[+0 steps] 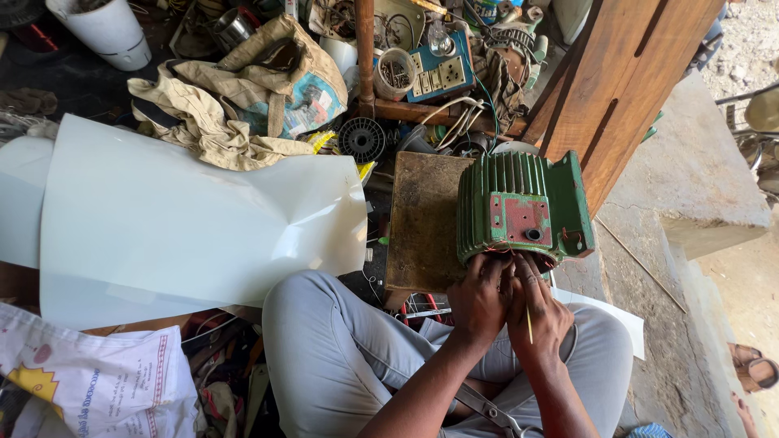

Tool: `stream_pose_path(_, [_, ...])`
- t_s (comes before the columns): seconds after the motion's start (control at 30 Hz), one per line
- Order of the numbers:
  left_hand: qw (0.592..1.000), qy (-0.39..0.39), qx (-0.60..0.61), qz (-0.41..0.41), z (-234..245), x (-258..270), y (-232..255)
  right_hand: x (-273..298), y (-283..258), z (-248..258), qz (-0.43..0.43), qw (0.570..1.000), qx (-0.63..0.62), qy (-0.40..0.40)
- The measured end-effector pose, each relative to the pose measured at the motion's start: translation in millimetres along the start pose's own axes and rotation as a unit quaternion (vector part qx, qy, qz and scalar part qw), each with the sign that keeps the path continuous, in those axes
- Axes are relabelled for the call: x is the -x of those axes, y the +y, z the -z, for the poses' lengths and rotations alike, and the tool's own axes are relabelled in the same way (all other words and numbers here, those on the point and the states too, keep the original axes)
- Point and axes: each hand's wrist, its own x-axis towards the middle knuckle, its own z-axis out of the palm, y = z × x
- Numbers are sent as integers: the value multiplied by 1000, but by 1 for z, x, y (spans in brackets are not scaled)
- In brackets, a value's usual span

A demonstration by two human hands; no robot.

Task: The person sits on the floor and works on a green electric motor placed on a small wooden stool. They use their hands and a yellow-handled tool to adjust and arrange the copper windings inside the motor housing.

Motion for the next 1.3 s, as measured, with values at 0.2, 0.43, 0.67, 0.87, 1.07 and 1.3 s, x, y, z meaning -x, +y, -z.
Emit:
stream_pose_path(0.2, [1000,-11,16,11,3,3,0,2,5,-1,-66,996,4,-53])
stream_pose_path(0.43, [996,-18,92,-4,9,4,-3,-10,-4,-5,-110,987,40,-111])
stream_pose_path(0.67, [994,-38,100,7,15,-1,-1,-9,-3,-2,-43,997,26,-67])
stream_pose_path(0.87, [999,-19,27,36,4,-2,1,12,1,3,11,998,52,-37])
stream_pose_path(1.07, [997,-24,61,52,6,-4,2,12,12,6,-46,998,14,-34])
stream_pose_path(1.3, [999,-2,39,17,4,-8,-1,-6,13,-5,-15,995,81,-60])
